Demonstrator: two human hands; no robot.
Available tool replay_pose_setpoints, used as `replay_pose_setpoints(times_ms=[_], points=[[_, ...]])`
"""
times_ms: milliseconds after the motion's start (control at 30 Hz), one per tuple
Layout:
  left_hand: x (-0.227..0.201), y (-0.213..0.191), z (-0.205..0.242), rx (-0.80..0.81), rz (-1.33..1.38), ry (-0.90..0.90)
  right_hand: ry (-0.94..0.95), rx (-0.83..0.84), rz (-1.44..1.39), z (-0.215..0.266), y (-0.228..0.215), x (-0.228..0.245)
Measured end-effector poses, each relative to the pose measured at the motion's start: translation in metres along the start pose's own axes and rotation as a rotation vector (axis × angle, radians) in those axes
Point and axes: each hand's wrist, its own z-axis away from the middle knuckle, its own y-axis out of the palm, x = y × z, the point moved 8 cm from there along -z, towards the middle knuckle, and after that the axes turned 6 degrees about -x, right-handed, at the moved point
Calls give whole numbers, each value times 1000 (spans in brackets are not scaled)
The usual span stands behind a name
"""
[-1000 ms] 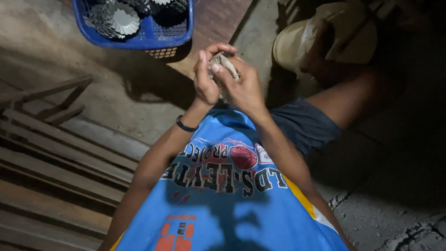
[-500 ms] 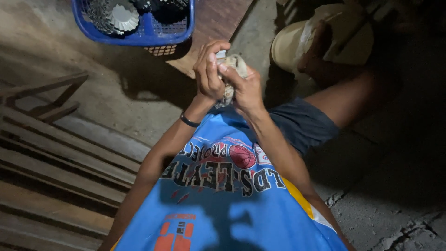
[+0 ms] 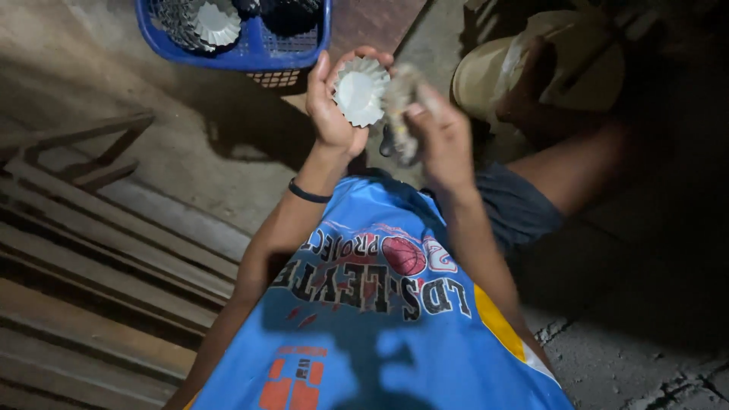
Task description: The person repeatedly picks up small metal objects from a blue basket, wipes them with a cloth, and places them back into the basket. The person handles the objects one at a time, turning them over to wipe different sides.
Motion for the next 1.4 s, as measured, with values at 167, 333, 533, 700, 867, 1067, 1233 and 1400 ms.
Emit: replay_pose_setpoints(times_ms=[167, 333, 533, 700, 867, 1067, 1233, 1400], points=[[-4, 12, 23, -44, -581, 413, -500, 197, 520, 20, 51, 12], [-20, 11, 15, -34, -442, 184, -636, 519, 584, 45, 48, 6], [-21, 4, 0, -207, -484, 191, -1000, 373, 1261, 23, 69, -5], [-24, -7, -6, -293, -516, 123, -747, 511, 710, 29, 64, -21], [-5, -3, -2, -306, -755, 119, -993, 439, 1404, 21, 53, -8], [-10, -15, 0, -361, -1051, 175, -943, 353, 1500, 5, 67, -33], [0, -59, -5, -472, -809, 108, -908, 341, 1611, -5, 54, -75], [-22, -46, -11, -457, -648, 95, -482, 445, 1570, -59, 2, -124]])
